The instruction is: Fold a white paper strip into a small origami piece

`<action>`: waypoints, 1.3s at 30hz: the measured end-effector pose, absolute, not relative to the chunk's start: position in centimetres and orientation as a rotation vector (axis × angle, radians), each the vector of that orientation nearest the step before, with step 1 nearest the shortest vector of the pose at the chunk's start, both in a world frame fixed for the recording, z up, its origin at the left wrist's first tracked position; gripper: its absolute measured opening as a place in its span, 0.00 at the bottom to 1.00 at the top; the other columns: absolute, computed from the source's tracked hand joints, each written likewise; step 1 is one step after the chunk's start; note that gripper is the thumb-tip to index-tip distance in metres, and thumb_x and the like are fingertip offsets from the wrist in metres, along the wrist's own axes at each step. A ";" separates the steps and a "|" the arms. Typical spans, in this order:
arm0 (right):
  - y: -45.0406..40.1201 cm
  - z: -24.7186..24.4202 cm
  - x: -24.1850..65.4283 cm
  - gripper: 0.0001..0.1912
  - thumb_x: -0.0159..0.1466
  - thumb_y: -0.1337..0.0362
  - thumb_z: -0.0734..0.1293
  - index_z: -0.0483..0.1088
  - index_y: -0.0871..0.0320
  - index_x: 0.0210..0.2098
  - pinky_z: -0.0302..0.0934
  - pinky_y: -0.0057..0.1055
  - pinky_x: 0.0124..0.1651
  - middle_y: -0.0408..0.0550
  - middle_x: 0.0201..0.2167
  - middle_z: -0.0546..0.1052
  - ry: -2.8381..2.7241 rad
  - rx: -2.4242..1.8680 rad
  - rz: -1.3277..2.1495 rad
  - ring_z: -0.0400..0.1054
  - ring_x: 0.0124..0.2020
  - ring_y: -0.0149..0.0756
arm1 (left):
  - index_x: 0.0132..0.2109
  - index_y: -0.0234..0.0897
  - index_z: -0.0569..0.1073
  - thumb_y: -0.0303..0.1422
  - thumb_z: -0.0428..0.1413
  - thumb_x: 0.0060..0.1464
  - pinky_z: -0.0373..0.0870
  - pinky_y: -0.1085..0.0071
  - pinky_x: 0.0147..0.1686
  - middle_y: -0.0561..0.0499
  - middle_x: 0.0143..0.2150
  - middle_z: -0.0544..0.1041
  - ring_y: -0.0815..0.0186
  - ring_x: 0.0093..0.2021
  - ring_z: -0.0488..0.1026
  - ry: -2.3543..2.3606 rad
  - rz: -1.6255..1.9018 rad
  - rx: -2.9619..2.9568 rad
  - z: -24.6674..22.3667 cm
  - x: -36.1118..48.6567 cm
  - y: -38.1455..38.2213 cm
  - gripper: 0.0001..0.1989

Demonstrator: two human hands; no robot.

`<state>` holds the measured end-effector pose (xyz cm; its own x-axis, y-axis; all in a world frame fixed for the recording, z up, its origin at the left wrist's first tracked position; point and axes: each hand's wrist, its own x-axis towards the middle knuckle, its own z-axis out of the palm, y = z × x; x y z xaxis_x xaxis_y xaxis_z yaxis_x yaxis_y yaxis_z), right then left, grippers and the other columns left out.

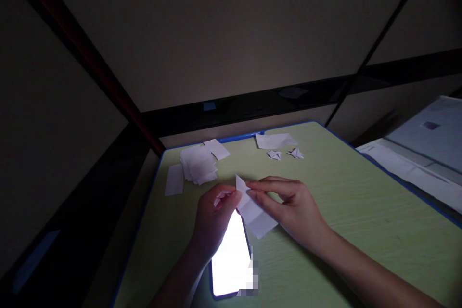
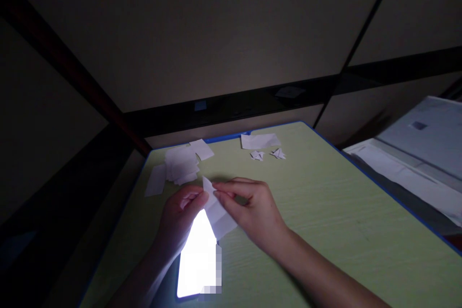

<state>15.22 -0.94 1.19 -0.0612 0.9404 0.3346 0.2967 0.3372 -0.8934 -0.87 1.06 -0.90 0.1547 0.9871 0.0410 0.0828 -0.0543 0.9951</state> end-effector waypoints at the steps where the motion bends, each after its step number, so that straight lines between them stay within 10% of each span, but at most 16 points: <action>1: -1.0 1.2 15.2 0.09 0.59 0.64 0.66 0.78 0.54 0.38 0.62 0.30 0.28 0.47 0.29 0.79 -1.578 -1.151 0.790 0.70 0.28 0.34 | 0.30 0.34 0.72 0.36 0.56 0.49 0.65 0.76 0.25 0.54 0.23 0.73 0.70 0.24 0.71 1.128 1.084 1.383 -0.9 -0.9 1.1 0.08; 39: -0.9 0.7 14.9 0.07 0.53 0.62 0.69 0.75 0.61 0.27 0.57 0.23 0.21 0.42 0.19 0.72 -1.274 -1.219 1.248 0.63 0.20 0.27 | 0.27 0.33 0.69 0.33 0.57 0.48 0.59 0.78 0.24 0.57 0.22 0.68 0.73 0.24 0.64 1.006 1.065 1.309 -0.8 -1.0 1.2 0.08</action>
